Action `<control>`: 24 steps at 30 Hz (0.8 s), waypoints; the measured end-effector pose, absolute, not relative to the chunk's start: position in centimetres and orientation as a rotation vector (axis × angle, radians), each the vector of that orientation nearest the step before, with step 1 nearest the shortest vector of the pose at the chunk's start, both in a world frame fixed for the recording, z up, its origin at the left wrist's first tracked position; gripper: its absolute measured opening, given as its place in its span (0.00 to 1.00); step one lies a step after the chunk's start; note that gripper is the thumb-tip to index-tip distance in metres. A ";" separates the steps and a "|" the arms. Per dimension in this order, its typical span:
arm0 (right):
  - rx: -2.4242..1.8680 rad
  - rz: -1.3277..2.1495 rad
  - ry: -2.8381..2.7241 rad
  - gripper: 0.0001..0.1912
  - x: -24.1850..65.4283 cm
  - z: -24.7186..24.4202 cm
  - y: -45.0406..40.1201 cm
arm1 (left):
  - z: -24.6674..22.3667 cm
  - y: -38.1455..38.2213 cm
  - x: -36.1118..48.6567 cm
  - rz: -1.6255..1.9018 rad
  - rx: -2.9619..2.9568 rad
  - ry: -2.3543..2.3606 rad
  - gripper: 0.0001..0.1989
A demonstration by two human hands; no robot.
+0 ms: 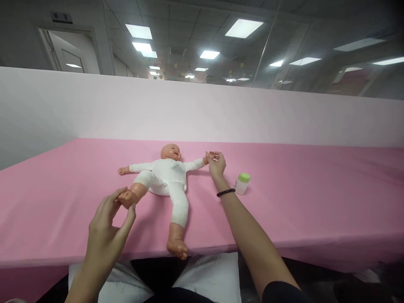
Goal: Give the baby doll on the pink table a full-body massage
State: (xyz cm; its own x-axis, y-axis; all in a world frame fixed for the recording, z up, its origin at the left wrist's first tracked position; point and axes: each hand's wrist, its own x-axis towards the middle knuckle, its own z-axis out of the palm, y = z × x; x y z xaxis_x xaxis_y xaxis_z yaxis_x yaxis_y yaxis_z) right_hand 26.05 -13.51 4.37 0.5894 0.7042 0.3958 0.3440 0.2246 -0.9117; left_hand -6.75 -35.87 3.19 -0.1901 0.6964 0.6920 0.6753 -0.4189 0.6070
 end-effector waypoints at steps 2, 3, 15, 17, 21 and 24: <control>-1.248 0.221 -1.127 0.15 23.9 5.4 -14.3 | 4.5 -34.0 -5.9 1.712 2.106 1.714 0.19; -1.207 0.174 -1.197 0.14 22.8 5.7 -14.7 | 4.8 -32.9 -5.5 1.686 2.163 1.711 0.18; -0.869 -0.299 -2.018 0.17 15.8 1.4 -17.8 | 2.2 -27.7 -2.6 1.340 2.343 1.628 0.12; -0.878 -0.291 -1.999 0.16 15.9 1.4 -17.8 | 2.2 -27.7 -2.4 1.360 2.357 1.634 0.13; -0.893 -0.226 -1.709 0.11 16.8 2.7 -16.9 | 3.2 -28.8 -3.6 1.566 2.374 1.581 0.14; -0.893 -0.111 -1.376 0.11 18.8 3.9 -15.5 | 3.8 -31.4 -5.2 1.800 2.316 1.660 0.14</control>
State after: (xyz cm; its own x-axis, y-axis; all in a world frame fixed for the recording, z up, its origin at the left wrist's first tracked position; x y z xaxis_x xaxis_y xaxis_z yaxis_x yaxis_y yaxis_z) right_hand 18.83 -15.45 3.92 0.2438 0.4204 0.8740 0.5549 0.6786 -0.4812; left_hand -5.21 -31.37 3.78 -0.0417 0.5470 0.8361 0.7892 -0.4952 0.3633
